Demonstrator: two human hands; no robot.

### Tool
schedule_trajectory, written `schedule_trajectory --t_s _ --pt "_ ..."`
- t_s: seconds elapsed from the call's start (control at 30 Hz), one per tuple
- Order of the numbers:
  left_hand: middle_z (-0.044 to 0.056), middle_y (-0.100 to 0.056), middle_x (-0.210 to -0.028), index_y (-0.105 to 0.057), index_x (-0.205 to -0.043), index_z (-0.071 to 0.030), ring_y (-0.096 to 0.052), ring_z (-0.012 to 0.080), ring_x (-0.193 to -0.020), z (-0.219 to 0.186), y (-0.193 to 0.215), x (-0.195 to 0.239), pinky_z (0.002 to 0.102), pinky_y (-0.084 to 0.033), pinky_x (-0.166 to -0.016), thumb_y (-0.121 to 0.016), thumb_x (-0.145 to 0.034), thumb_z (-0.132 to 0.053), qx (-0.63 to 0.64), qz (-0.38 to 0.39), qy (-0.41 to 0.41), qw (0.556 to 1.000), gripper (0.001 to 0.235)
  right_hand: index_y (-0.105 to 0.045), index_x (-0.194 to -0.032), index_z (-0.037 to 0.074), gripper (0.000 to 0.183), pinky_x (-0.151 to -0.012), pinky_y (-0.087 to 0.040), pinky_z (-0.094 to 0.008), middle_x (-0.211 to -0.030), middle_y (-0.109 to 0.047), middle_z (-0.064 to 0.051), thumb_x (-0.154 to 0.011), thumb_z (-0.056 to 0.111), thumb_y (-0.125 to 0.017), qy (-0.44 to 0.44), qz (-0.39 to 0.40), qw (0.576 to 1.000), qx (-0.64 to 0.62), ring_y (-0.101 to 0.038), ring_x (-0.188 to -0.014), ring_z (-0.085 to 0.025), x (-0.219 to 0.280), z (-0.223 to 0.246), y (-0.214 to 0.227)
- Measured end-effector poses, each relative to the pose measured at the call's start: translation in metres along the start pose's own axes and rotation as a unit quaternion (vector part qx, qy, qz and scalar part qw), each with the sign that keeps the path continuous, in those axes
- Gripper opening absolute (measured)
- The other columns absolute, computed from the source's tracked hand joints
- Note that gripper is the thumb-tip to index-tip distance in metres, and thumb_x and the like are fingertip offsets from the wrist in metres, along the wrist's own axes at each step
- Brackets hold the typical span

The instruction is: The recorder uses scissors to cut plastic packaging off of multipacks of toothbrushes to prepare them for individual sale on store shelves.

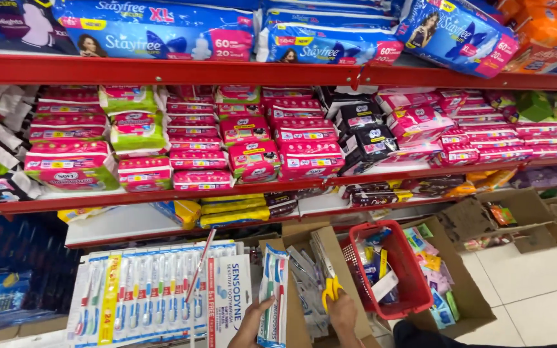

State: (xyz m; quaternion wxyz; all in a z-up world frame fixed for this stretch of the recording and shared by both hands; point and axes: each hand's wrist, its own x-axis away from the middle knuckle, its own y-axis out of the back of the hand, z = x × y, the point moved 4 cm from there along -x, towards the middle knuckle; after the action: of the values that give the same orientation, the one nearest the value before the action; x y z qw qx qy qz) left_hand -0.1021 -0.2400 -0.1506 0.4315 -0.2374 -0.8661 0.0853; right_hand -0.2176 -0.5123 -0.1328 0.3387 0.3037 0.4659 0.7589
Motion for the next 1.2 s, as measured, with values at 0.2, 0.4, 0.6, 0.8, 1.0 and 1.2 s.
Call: schedule_trajectory --t_s 0.2,0.4,0.6,0.8,1.0,1.2 --pt "0.018 -0.061 -0.145 -0.046 -0.151 -0.002 -0.052 0.029 -0.139 -0.025 -0.019 0.045 0.04 -0.036 -0.116 -0.069 -0.09 -0.041 -0.002 0.02 0.024 1.0 0.076 -0.081 -0.109 0.001 0.04 -0.062 -0.043 -0.04 -0.087 -0.079 -0.016 -0.085 0.034 -0.081 -0.056 0.171 0.891 -0.416 -0.066 -0.072 -0.022 0.015 0.051 0.007" --pt "0.019 -0.056 -0.143 -0.04 -0.154 0.0 -0.049 0.0296 -0.134 -0.003 0.014 0.016 0.042 -0.038 -0.111 -0.074 -0.089 -0.036 0.071 0.048 0.03 0.996 0.082 -0.076 -0.101 -0.007 0.039 -0.071 -0.053 -0.029 -0.092 -0.078 -0.014 -0.08 0.025 -0.085 -0.073 0.223 0.796 -0.558 -0.069 -0.075 -0.016 0.056 0.158 0.057" --pt "0.011 -0.073 -0.124 -0.06 -0.135 -0.002 -0.068 0.0174 -0.111 -0.118 -0.011 0.121 0.032 -0.052 -0.097 -0.076 -0.087 -0.035 -0.06 -0.032 -0.133 0.989 0.061 -0.08 -0.099 -0.004 0.037 -0.073 -0.051 -0.028 -0.09 -0.078 -0.01 -0.079 0.026 -0.087 0.022 0.307 0.816 -0.488 -0.067 -0.076 -0.012 0.074 0.198 0.053" --pt "0.012 -0.077 -0.109 -0.07 -0.121 0.002 -0.07 0.0167 -0.097 -0.129 0.034 0.118 0.031 -0.055 -0.086 -0.076 -0.087 -0.035 -0.057 -0.04 -0.241 0.968 0.051 -0.078 -0.099 0.003 0.035 -0.077 -0.051 -0.025 -0.091 -0.078 -0.002 -0.078 0.03 -0.084 0.025 0.292 0.796 -0.529 -0.066 -0.082 -0.008 0.09 0.258 0.071" --pt "0.009 -0.078 -0.105 -0.069 -0.122 -0.001 -0.072 0.013 -0.09 -0.141 0.083 0.156 0.027 -0.057 -0.08 -0.072 -0.09 -0.031 -0.091 -0.013 -0.195 0.976 0.044 -0.076 -0.095 -0.001 0.038 -0.061 -0.041 -0.027 -0.078 -0.065 -0.002 -0.084 0.034 -0.085 0.025 0.286 0.839 -0.462 -0.053 -0.067 -0.01 0.109 0.28 0.052" --pt "0.013 -0.08 -0.102 -0.075 -0.122 0.001 -0.072 0.0169 -0.086 -0.116 0.133 0.121 0.029 -0.057 -0.078 -0.061 -0.1 -0.035 0.01 -0.09 -0.195 0.977 0.045 -0.077 -0.098 0.004 0.032 -0.059 -0.04 -0.025 -0.08 -0.07 0.003 -0.081 0.03 -0.081 0.0 0.346 0.798 -0.493 -0.052 -0.065 -0.006 0.153 0.315 0.064"
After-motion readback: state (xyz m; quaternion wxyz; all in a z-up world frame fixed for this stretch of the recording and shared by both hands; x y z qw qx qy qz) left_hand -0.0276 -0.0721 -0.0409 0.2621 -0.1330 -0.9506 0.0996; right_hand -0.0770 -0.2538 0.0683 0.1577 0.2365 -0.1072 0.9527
